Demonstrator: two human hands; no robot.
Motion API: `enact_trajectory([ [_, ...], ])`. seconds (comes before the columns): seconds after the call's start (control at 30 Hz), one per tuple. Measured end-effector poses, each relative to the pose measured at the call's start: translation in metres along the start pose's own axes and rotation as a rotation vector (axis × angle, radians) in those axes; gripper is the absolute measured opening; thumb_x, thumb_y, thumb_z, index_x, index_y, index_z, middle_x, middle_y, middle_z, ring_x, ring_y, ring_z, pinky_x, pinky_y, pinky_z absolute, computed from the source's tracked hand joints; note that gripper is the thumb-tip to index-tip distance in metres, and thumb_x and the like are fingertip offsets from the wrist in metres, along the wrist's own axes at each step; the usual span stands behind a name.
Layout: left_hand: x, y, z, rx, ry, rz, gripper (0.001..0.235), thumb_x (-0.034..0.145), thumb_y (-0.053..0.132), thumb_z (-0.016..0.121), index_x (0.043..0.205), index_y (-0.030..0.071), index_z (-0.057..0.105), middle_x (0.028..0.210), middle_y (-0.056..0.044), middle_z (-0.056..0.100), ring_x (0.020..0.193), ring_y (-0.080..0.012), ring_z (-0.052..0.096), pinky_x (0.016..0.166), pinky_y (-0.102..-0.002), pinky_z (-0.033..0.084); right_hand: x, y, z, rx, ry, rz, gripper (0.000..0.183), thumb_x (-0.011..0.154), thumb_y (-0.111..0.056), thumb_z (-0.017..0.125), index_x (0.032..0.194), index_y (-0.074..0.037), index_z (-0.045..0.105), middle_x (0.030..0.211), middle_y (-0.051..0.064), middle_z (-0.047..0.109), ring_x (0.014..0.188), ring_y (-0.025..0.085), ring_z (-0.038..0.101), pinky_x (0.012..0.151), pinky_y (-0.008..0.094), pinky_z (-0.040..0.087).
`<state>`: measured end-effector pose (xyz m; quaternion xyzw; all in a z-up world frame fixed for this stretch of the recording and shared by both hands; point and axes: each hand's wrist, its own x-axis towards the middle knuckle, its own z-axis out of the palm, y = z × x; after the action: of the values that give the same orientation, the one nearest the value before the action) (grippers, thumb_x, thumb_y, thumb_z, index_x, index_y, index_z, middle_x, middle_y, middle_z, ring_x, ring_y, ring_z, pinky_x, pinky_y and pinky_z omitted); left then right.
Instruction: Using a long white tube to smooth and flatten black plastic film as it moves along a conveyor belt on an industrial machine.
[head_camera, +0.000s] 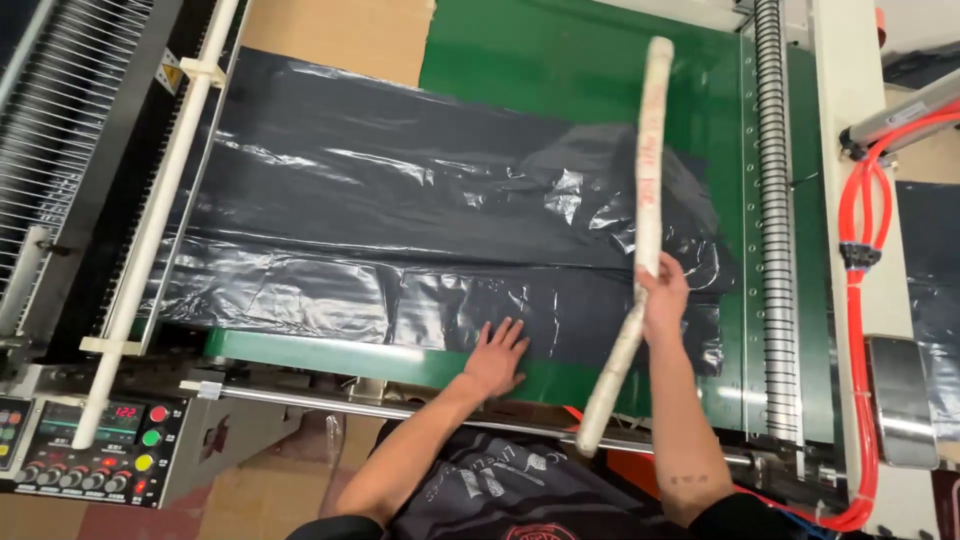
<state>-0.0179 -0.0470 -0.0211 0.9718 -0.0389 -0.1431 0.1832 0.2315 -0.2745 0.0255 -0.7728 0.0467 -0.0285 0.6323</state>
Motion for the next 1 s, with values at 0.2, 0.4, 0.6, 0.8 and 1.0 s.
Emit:
enact_trajectory([
  [0.2, -0.034, -0.004, -0.011, 0.062, -0.143, 0.144, 0.077, 0.096, 0.047, 0.062, 0.159, 0.013, 0.034, 0.171, -0.014, 0.019, 0.159, -0.0339, 0.013, 0.126, -0.062, 0.015, -0.048, -0.038, 0.025, 0.043, -0.053, -0.039, 0.056, 0.079, -0.002, 0.085, 0.131, -0.008, 0.066, 0.102, 0.009, 0.065, 0.085, 0.014, 0.062, 0.079, 0.027, 0.055],
  [0.4, -0.051, 0.006, -0.018, 0.139, -0.298, 0.129, 0.075, 0.099, 0.049, 0.057, 0.161, 0.015, 0.032, 0.173, -0.011, 0.015, 0.159, -0.0331, 0.011, 0.125, -0.06, 0.014, -0.084, -0.083, 0.0, 0.0, -0.057, -0.064, 0.058, 0.081, -0.004, 0.085, 0.135, -0.006, 0.064, 0.106, 0.013, 0.065, 0.09, 0.018, 0.063, 0.084, 0.034, 0.053],
  [0.6, -0.048, 0.01, -0.019, 0.09, -0.336, 0.112, 0.071, 0.1, 0.045, 0.056, 0.159, 0.012, 0.035, 0.172, -0.015, 0.019, 0.158, -0.037, 0.015, 0.123, -0.059, 0.021, -0.102, -0.086, -0.028, -0.02, -0.015, -0.084, 0.06, 0.079, -0.005, 0.087, 0.134, -0.006, 0.064, 0.106, 0.011, 0.064, 0.089, 0.017, 0.06, 0.083, 0.033, 0.052],
  [0.8, -0.039, 0.001, -0.003, 0.0, -0.263, 0.102, 0.071, 0.098, 0.048, 0.058, 0.156, 0.012, 0.041, 0.168, -0.017, 0.028, 0.156, -0.0389, 0.022, 0.12, -0.058, 0.027, -0.095, -0.085, -0.006, 0.03, -0.052, -0.088, 0.061, 0.08, -0.004, 0.085, 0.136, -0.007, 0.061, 0.107, 0.009, 0.062, 0.09, 0.015, 0.059, 0.083, 0.032, 0.052],
  [1.0, -0.07, -0.039, -0.044, -0.456, -0.085, 0.033, 0.055, 0.096, 0.022, 0.06, 0.15, 0.016, 0.053, 0.157, -0.012, 0.049, 0.151, -0.0329, 0.039, 0.118, -0.052, 0.033, -0.082, -0.116, 0.123, 0.376, -0.292, 0.016, 0.045, 0.092, -0.008, 0.074, 0.135, -0.013, 0.061, 0.11, 0.001, 0.064, 0.097, 0.011, 0.063, 0.088, 0.028, 0.054],
])
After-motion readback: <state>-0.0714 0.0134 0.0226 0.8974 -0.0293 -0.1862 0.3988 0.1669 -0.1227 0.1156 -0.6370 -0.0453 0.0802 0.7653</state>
